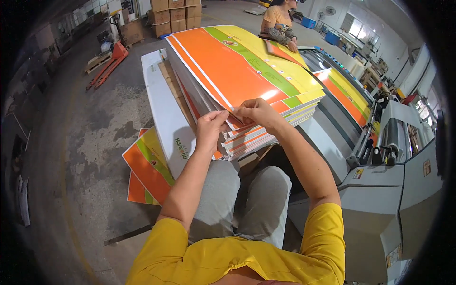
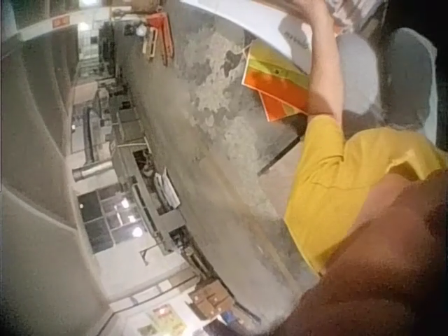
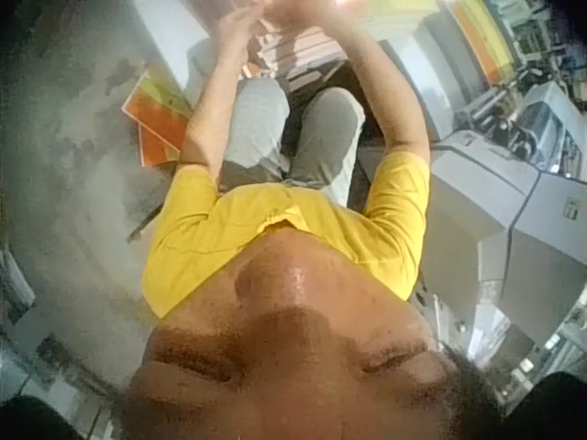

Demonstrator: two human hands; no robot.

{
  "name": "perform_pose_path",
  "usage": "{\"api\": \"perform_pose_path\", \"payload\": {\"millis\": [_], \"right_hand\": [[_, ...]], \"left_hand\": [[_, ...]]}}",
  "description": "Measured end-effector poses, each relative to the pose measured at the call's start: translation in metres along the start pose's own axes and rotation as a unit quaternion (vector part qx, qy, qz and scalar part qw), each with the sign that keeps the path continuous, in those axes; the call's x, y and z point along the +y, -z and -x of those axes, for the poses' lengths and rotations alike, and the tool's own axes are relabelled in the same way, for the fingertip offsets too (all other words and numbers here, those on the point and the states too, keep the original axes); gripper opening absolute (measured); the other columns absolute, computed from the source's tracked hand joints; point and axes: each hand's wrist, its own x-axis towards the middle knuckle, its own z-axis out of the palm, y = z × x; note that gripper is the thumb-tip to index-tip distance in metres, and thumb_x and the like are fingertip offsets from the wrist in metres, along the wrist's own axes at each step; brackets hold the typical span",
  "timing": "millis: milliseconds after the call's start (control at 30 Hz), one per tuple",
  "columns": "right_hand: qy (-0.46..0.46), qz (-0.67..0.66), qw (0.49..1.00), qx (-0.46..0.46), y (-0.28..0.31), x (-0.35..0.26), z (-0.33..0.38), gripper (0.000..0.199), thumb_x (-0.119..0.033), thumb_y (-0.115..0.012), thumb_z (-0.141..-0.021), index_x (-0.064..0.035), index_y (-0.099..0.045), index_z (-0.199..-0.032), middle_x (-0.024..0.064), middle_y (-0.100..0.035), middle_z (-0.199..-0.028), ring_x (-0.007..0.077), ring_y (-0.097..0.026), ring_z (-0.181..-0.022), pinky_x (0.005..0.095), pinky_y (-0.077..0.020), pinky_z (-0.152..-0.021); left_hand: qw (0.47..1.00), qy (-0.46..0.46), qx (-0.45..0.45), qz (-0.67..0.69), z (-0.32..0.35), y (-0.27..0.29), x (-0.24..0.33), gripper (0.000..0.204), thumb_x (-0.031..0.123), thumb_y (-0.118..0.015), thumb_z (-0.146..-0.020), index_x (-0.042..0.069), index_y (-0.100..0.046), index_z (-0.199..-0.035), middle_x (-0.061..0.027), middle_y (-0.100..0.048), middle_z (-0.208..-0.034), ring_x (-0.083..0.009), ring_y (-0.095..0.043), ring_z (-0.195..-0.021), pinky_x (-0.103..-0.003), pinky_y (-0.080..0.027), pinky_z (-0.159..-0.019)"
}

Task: The person is flipping through and stacking colorful printed paper sheets.

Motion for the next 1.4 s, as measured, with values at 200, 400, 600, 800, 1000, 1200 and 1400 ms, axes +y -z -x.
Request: {"api": "perform_pose_path", "payload": {"millis": [200,400,600,800,1000,1200,1400], "right_hand": [[0.218,0.422,0.861,0.183,-0.019,-0.011,0.020,0.009,-0.013,-0.065,-0.075,-0.0043,-0.062,-0.076,0.0069,-0.056,-0.066,0.0201,-0.054,-0.058,0.0311,-0.0445,-0.054],[0.295,0.298,0.884,0.205,0.000,0.017,0.012,0.027,-0.021,-0.058,-0.084,-0.0020,-0.061,-0.102,0.0107,-0.061,-0.091,0.0248,-0.057,-0.085,0.0318,-0.0450,-0.077],[0.156,-0.073,0.939,0.298,0.027,-0.016,-0.014,0.027,-0.025,-0.052,-0.089,-0.0015,-0.061,-0.099,0.0185,-0.063,-0.084,0.0346,-0.059,-0.069,0.0360,-0.0456,-0.064],[0.305,0.217,0.913,0.159,-0.001,-0.012,0.011,0.021,-0.014,-0.056,-0.086,-0.0061,-0.062,-0.105,0.0149,-0.063,-0.094,0.0280,-0.061,-0.084,0.0330,-0.0471,-0.074],[0.376,0.296,0.869,0.124,-0.010,0.031,0.012,0.030,-0.026,-0.056,-0.085,-0.0049,-0.062,-0.105,0.0132,-0.061,-0.103,0.0298,-0.056,-0.096,0.0377,-0.0441,-0.082],[0.166,0.029,0.969,0.181,-0.015,0.004,0.008,0.039,-0.031,-0.054,-0.088,0.0054,-0.060,-0.101,0.0157,-0.064,-0.088,0.0218,-0.061,-0.082,0.0321,-0.0460,-0.074],[0.352,0.181,0.864,0.310,-0.012,-0.004,0.001,0.025,-0.024,-0.056,-0.087,-0.0009,-0.063,-0.092,0.0128,-0.064,-0.081,0.0246,-0.061,-0.076,0.0340,-0.0478,-0.069]], "left_hand": [[0.994,-0.061,-0.004,-0.090,0.001,0.008,-0.006,0.019,0.015,-0.058,-0.084,-0.003,-0.063,-0.078,-0.0020,-0.059,-0.069,-0.0083,-0.053,-0.060,-0.023,-0.042,-0.055],[0.990,-0.039,-0.017,-0.132,0.001,0.003,-0.011,0.020,0.018,-0.055,-0.086,0.000,-0.059,-0.078,0.0002,-0.054,-0.070,-0.0081,-0.050,-0.066,-0.023,-0.041,-0.063],[0.991,-0.058,-0.055,-0.108,-0.001,0.013,-0.016,0.024,0.022,-0.054,-0.089,-0.002,-0.058,-0.083,-0.0017,-0.054,-0.076,-0.0108,-0.052,-0.071,-0.025,-0.041,-0.069],[0.982,-0.086,-0.075,-0.153,0.003,0.016,-0.013,0.009,0.011,-0.058,-0.081,0.002,-0.060,-0.078,0.0017,-0.053,-0.072,-0.0078,-0.048,-0.068,-0.023,-0.038,-0.065],[0.997,-0.040,-0.047,-0.055,0.002,0.014,-0.015,0.023,0.019,-0.057,-0.085,-0.002,-0.062,-0.092,-0.0023,-0.056,-0.087,-0.0099,-0.052,-0.074,-0.025,-0.042,-0.068],[0.984,-0.058,-0.051,-0.162,0.008,0.007,-0.003,0.031,0.011,-0.056,-0.084,-0.003,-0.057,-0.112,-0.0026,-0.060,-0.081,-0.0072,-0.053,-0.071,-0.022,-0.043,-0.064],[0.988,-0.059,-0.063,-0.125,0.004,0.011,-0.011,0.033,0.004,-0.058,-0.081,-0.003,-0.055,-0.113,-0.0030,-0.057,-0.077,-0.0059,-0.051,-0.067,-0.020,-0.041,-0.061]]}}
